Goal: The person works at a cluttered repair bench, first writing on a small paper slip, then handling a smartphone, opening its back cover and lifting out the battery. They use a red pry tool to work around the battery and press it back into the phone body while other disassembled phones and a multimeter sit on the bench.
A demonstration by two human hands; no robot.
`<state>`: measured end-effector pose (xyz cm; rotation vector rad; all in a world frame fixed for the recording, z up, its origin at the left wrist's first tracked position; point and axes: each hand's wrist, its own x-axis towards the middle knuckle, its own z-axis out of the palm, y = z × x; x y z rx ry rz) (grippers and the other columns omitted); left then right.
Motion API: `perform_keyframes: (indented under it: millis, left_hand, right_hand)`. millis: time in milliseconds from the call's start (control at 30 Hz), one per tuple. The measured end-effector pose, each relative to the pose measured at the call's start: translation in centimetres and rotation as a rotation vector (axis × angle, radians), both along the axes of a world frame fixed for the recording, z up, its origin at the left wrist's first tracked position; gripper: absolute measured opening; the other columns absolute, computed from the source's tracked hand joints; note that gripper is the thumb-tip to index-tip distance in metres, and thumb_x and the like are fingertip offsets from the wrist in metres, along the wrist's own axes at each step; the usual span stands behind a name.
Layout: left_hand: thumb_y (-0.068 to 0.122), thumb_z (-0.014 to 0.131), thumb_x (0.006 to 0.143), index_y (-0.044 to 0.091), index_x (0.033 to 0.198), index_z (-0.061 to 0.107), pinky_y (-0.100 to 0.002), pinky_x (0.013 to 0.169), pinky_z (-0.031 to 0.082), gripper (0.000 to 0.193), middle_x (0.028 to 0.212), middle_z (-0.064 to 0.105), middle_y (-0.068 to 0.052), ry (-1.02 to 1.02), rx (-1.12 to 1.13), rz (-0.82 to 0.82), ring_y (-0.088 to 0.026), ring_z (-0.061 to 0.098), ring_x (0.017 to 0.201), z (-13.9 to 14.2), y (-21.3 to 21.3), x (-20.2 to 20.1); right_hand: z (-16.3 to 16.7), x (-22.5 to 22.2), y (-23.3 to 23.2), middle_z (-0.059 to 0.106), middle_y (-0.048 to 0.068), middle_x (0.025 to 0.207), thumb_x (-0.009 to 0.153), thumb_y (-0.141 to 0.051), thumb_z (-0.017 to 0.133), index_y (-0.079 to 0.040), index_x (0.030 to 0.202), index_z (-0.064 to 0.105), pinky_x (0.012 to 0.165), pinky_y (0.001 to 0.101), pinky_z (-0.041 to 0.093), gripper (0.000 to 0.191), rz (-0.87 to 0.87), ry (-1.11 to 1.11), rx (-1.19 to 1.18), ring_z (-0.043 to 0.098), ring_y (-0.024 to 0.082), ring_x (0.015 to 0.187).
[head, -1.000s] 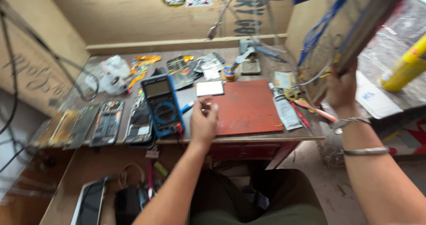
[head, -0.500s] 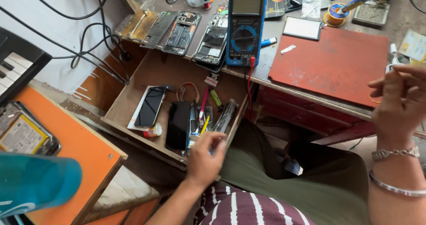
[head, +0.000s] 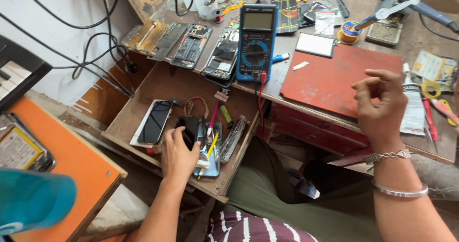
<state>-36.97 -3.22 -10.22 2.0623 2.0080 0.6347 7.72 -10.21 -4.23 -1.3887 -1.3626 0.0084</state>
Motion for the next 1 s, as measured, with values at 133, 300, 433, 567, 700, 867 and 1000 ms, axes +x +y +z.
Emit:
perform_keyframes:
  millis: [133, 300, 433, 567, 700, 867, 1000]
  left_hand:
    - [0.025, 0.085, 0.071, 0.009, 0.138, 0.051, -0.05, 0.1, 0.048, 0.077, 0.131, 0.049, -0.017, -0.079, 0.107, -0.002, -0.041, 0.054, 0.122, 0.3, -0.1, 0.2]
    - [0.022, 0.087, 0.067, 0.009, 0.142, 0.049, -0.053, 0.102, 0.046, 0.085, 0.128, 0.049, -0.018, -0.009, 0.298, -0.009, -0.041, 0.052, 0.121, 1.7, -0.8, 1.6]
    - [0.016, 0.085, 0.07, 0.007, 0.144, 0.045, -0.053, 0.107, 0.044, 0.085, 0.133, 0.047, -0.019, -0.131, 0.528, -0.154, -0.042, 0.049, 0.126, 3.7, -1.8, 2.8]
    - [0.012, 0.084, 0.074, 0.009, 0.141, 0.044, -0.048, 0.11, 0.045, 0.079, 0.135, 0.047, -0.019, -0.326, 0.64, -0.393, -0.039, 0.05, 0.129, 5.8, -2.4, 5.6]
    - [0.013, 0.087, 0.074, 0.009, 0.137, 0.046, -0.048, 0.108, 0.045, 0.075, 0.135, 0.052, -0.018, -0.455, 0.706, -0.715, -0.038, 0.054, 0.125, 8.2, -1.3, 11.0]
    - [0.009, 0.083, 0.076, 0.017, 0.137, 0.054, -0.05, 0.116, 0.043, 0.069, 0.14, 0.053, -0.012, -0.447, 0.671, -1.18, -0.037, 0.052, 0.135, 11.5, 2.1, 20.2]
    - [0.006, 0.082, 0.078, 0.022, 0.141, 0.057, -0.052, 0.122, 0.04, 0.07, 0.142, 0.051, -0.009, -0.257, 0.734, -1.446, -0.034, 0.052, 0.138, 13.2, 4.2, 26.8]
  right_hand:
    - [0.6, -0.2, 0.2, 0.068, 0.008, 0.099, 0.108, -0.002, 0.067, -0.003, 0.134, 0.053, 0.073, 0.0244, 0.052, 0.03, -0.006, 0.054, -0.05, 0.065, 0.011, 0.083]
    - [1.5, 0.1, 0.2, 0.069, 0.006, 0.094, 0.104, -0.003, 0.067, -0.004, 0.13, 0.054, 0.069, 0.0232, 0.05, 0.029, -0.048, 0.121, -0.047, 0.064, 0.009, 0.077]
    - [1.6, 0.5, -0.1, 0.069, 0.005, 0.093, 0.102, -0.004, 0.066, -0.004, 0.128, 0.055, 0.068, 0.0227, 0.052, 0.028, -0.037, 0.162, -0.022, 0.064, 0.008, 0.077]
    - [1.3, 1.0, -0.2, 0.07, 0.005, 0.092, 0.103, -0.004, 0.065, -0.004, 0.125, 0.056, 0.069, 0.0231, 0.053, 0.024, -0.025, 0.198, 0.022, 0.065, 0.008, 0.076]
    - [1.4, 0.7, -0.8, 0.074, 0.006, 0.095, 0.107, -0.008, 0.062, -0.005, 0.125, 0.06, 0.075, 0.0244, 0.057, 0.018, 0.019, 0.155, 0.029, 0.068, 0.01, 0.081]
    - [3.1, 0.1, -2.3, 0.071, 0.005, 0.112, 0.104, -0.026, 0.054, -0.01, 0.139, 0.054, 0.083, 0.0255, 0.059, 0.038, 0.375, 0.529, -0.055, 0.069, 0.01, 0.094]
    - [4.2, 0.9, -3.2, 0.064, 0.004, 0.116, 0.095, -0.013, 0.07, -0.006, 0.144, 0.047, 0.088, 0.0296, 0.057, 0.055, 0.387, 0.575, -0.158, 0.064, 0.012, 0.102]
